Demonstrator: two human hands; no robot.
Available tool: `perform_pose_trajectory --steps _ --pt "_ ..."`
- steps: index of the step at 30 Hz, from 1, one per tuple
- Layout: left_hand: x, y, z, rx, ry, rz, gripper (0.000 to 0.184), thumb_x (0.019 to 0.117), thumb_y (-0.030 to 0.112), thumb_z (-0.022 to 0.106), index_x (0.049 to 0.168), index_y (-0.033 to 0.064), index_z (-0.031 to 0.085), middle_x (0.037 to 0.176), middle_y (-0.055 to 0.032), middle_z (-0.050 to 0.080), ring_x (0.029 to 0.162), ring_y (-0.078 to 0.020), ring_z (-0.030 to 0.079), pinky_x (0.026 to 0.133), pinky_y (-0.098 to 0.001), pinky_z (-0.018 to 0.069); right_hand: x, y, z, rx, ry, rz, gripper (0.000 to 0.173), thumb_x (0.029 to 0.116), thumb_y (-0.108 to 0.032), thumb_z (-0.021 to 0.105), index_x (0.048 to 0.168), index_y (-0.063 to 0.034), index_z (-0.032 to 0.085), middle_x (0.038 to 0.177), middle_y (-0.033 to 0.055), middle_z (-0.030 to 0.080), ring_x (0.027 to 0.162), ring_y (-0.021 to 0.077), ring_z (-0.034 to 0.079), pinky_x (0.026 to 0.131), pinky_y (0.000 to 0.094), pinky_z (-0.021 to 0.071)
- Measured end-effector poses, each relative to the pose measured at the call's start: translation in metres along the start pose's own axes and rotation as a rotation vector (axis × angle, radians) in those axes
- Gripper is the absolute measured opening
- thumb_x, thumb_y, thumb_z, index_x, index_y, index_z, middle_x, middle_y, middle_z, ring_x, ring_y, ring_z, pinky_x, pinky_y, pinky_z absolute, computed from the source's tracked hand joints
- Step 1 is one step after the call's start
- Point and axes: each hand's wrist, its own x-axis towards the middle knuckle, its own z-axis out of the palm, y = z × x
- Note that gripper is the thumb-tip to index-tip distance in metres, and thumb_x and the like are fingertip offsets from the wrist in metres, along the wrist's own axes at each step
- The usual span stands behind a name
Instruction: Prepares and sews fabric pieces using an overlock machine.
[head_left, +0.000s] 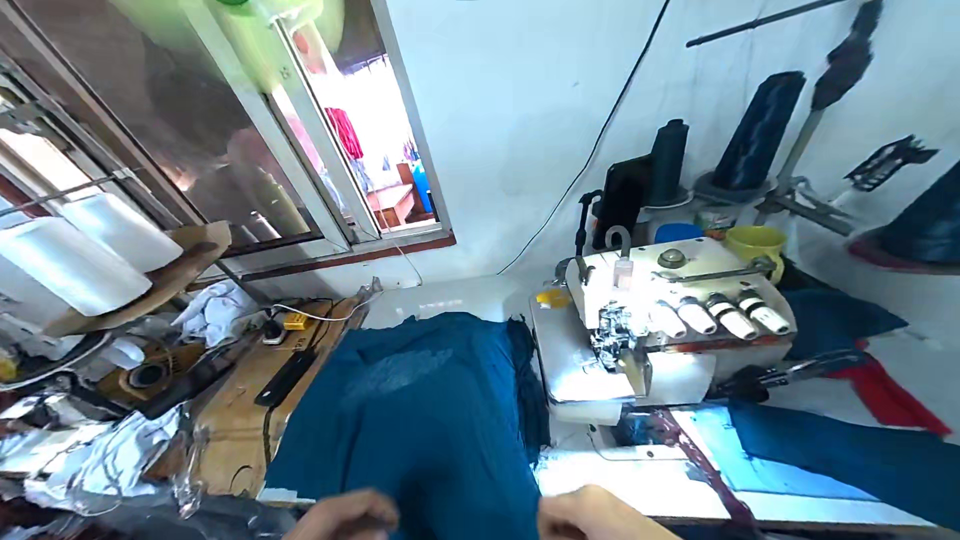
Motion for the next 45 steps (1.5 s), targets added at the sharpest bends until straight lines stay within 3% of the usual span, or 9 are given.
perform_pose_trajectory --steps 4,11,17,21,23,27,34,38,45 --pt "0.136 -0.042 0.023 0.126 0.305 -0.052 0.022 0.0998 0.014 0.058 0.108 -0.0025 0.07 0.102 -0.013 0.07 0.092 -0.0201 0.068 0.087 -0.0401 0.0566 0.037 0.04 0.047 -0.078 0.555 0.156 0.015 0.0962 -0.009 0.063 0.102 0.0035 0.07 0.095 0.0188 0.069 0.09 0.0326 0.07 0.084 0.0468 0.0578" --pt "0.253 -0.064 0.025 0.191 0.379 -0.388 0.047 0.0975 0.008 0.065 0.142 -0.0004 0.051 0.134 -0.0261 0.057 0.125 -0.0426 0.055 0.106 -0.0548 0.0449 0.048 0.068 0.07 -0.209 0.716 0.165 0.03 0.0911 -0.022 0.073 0.103 0.0056 0.069 0.104 0.0244 0.068 0.101 0.0397 0.068 0.091 0.0481 0.0557" --pt "0.256 -0.072 0.019 0.157 0.41 -0.436 0.021 0.0974 0.011 0.067 0.113 -0.0025 0.067 0.106 -0.0191 0.065 0.099 -0.0303 0.063 0.092 -0.0465 0.0504 0.051 0.066 0.073 -0.267 0.666 0.21 0.032 0.0916 -0.028 0.074 0.104 0.0014 0.072 0.111 0.0256 0.067 0.104 0.0408 0.067 0.092 0.0491 0.0554" --pt "0.238 -0.079 0.007 -0.015 0.54 -0.182 0.009 0.0939 0.002 0.068 0.102 -0.0034 0.066 0.099 -0.0143 0.067 0.091 -0.0232 0.065 0.084 -0.0411 0.0539 0.052 0.063 0.074 -0.237 0.689 0.23 0.044 0.0896 -0.027 0.076 0.123 0.0017 0.069 0.12 0.0279 0.066 0.11 0.0424 0.066 0.097 0.0513 0.0542" --pt "0.226 -0.077 -0.002 -0.302 0.609 -0.01 0.008 0.0915 -0.006 0.064 0.095 0.0007 0.064 0.09 -0.0059 0.066 0.084 -0.0142 0.064 0.079 -0.0324 0.0547 0.052 0.066 0.075 -0.218 0.688 0.204 0.028 0.0912 -0.023 0.074 0.109 -0.0013 0.073 0.119 0.0275 0.065 0.107 0.0411 0.067 0.093 0.0505 0.0553" --pt "0.223 -0.062 0.001 -0.67 0.629 0.134 0.027 0.0923 -0.006 0.052 0.11 0.0069 0.068 0.091 -0.0002 0.072 0.082 -0.009 0.068 0.077 -0.0272 0.0585 0.044 0.073 0.075 -0.097 0.733 0.035 0.016 0.0954 -0.014 0.065 0.088 -0.0017 0.071 0.111 0.024 0.066 0.099 0.0335 0.066 0.085 0.0452 0.0548" --pt "0.26 -0.077 0.042 0.084 0.355 -0.159 0.01 0.0925 0.006 0.071 0.099 -0.0011 0.072 0.129 -0.0174 0.06 0.115 -0.0256 0.059 0.098 -0.0389 0.0498 0.039 0.075 0.071 -0.167 0.65 0.028 0.019 0.0958 -0.015 0.059 0.089 0.0001 0.068 0.101 0.0201 0.069 0.096 0.0363 0.066 0.081 0.0517 0.0508" --pt "0.257 -0.082 0.04 0.027 0.373 -0.09 0.005 0.0907 0.001 0.072 0.095 -0.0012 0.071 0.105 -0.0107 0.068 0.092 -0.0165 0.066 0.085 -0.0327 0.0552 0.045 0.067 0.074 -0.359 0.608 0.128 0.036 0.0933 -0.038 0.071 0.102 -0.0033 0.071 0.097 0.0165 0.07 0.094 0.0373 0.067 0.078 0.0518 0.0531" --pt "0.214 -0.04 0.007 -0.436 0.539 0.132 0.016 0.0885 -0.008 0.064 0.092 0.0056 0.071 0.091 -0.0017 0.071 0.085 -0.0102 0.066 0.08 -0.0288 0.0563 0.045 0.066 0.078 -0.399 0.669 0.124 0.024 0.0903 -0.027 0.074 0.099 -0.0052 0.072 0.097 0.0157 0.07 0.095 0.0372 0.067 0.082 0.0528 0.053"
